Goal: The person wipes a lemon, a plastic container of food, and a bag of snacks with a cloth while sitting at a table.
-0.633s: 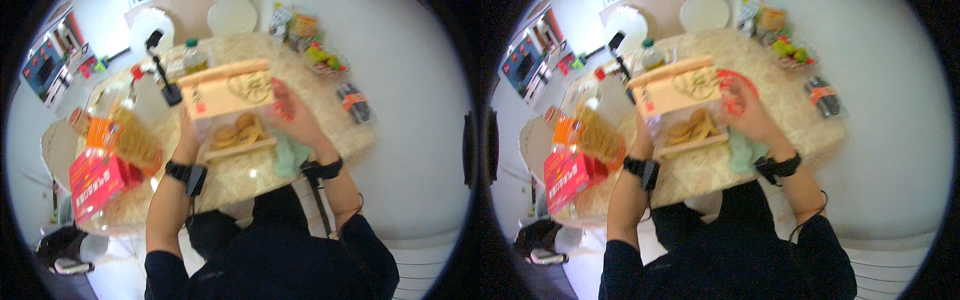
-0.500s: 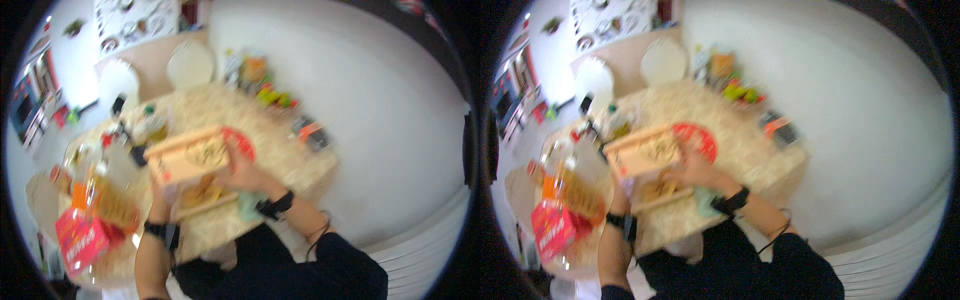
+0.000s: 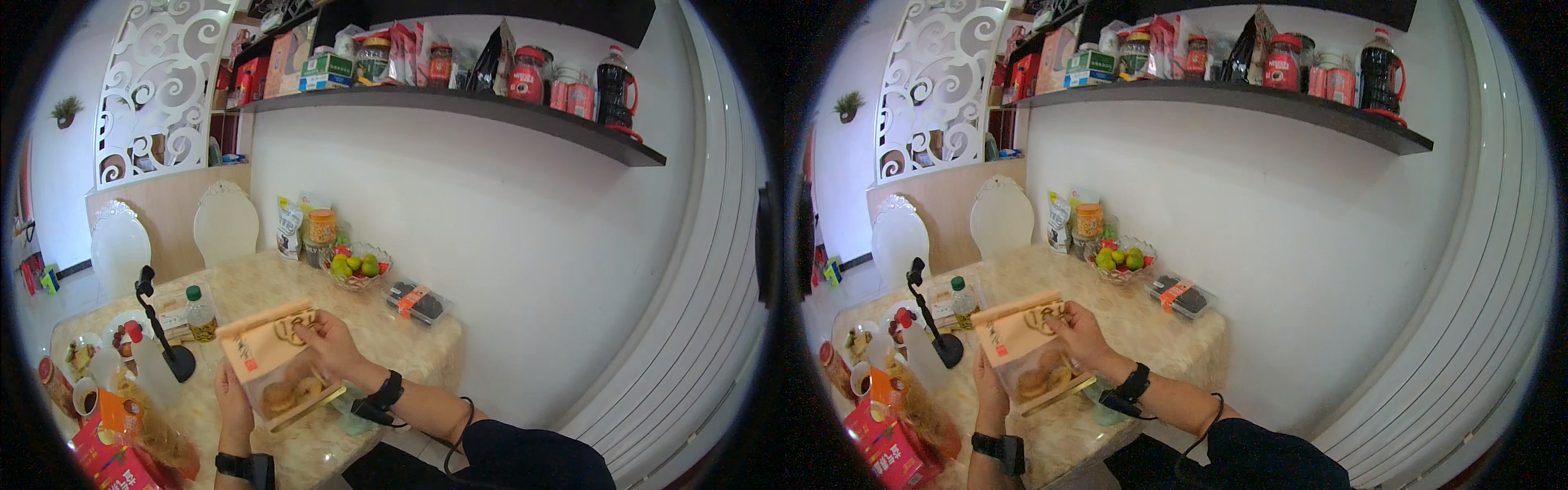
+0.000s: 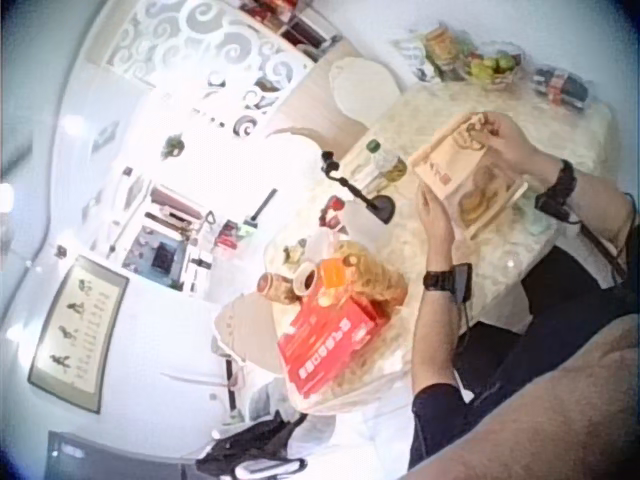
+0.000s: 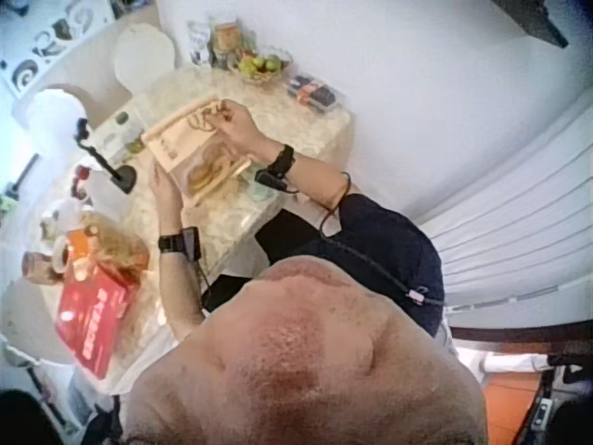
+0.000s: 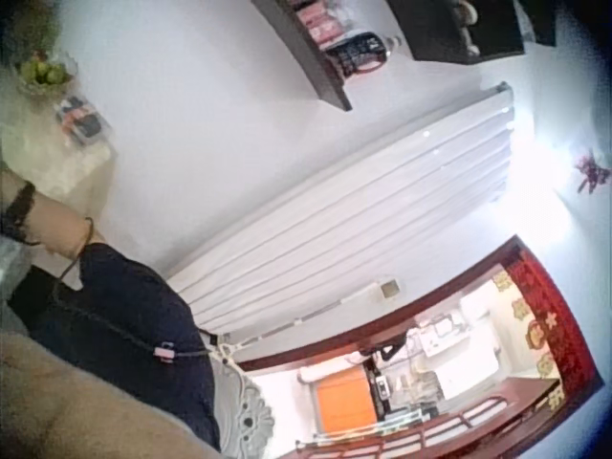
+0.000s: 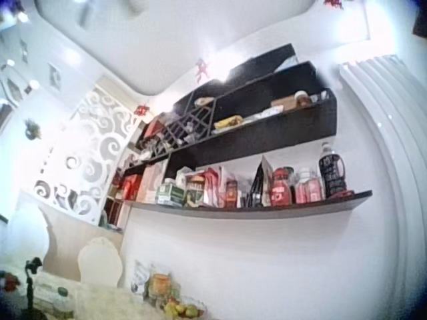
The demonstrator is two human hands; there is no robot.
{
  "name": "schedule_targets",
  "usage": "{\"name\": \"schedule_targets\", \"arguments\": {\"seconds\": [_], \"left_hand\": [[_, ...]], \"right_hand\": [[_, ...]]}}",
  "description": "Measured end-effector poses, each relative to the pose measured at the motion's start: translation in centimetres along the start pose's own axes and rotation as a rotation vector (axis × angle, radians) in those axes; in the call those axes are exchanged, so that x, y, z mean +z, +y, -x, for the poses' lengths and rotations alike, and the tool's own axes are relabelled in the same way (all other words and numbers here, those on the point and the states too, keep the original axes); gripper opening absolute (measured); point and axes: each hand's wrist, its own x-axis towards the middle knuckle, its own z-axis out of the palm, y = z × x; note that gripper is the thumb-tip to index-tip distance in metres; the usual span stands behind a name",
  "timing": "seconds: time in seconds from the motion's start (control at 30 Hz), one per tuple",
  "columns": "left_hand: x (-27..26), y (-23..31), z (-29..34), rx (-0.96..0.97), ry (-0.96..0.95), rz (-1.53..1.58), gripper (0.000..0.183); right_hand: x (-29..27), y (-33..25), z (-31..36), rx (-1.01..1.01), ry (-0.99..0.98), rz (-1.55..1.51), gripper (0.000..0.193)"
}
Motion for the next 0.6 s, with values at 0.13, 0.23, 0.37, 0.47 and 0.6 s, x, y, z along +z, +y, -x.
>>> {"name": "schedule_targets", "arguments": {"seconds": [0.13,0.23,0.37,0.47,0.6], "left_hand": [[-1.5,-1.3,-0.3,-0.085,-0.029,-0.041,0.04],[-1.1,-1.1,-0.2,-0.213,-0.031,0.028,0.027],[-1.3,-1.2,0.2,-0.165,-0.052,-0.044,0.022],[-1.2,-1.4,0.1,-0.142,-0.067,-0.062,0.023],[-2.2,-3.5,-0.6,-0.175,-0.139,-0.105,0.033]], "right_hand": [[1.5,-1.9,-0.5,0.015,0.118,-0.149,0.023],[1.3,-1.7,-0.3,0.088,0.06,-0.162,0.032],[1.6,-1.5,0.6,0.162,0.011,-0.042,0.042],[1.3,-2.1,0.3,0.149,-0.043,-0.043,0.044],[0.9,-3.6,0.5,0.18,-0.038,0.015,0.038]]}}
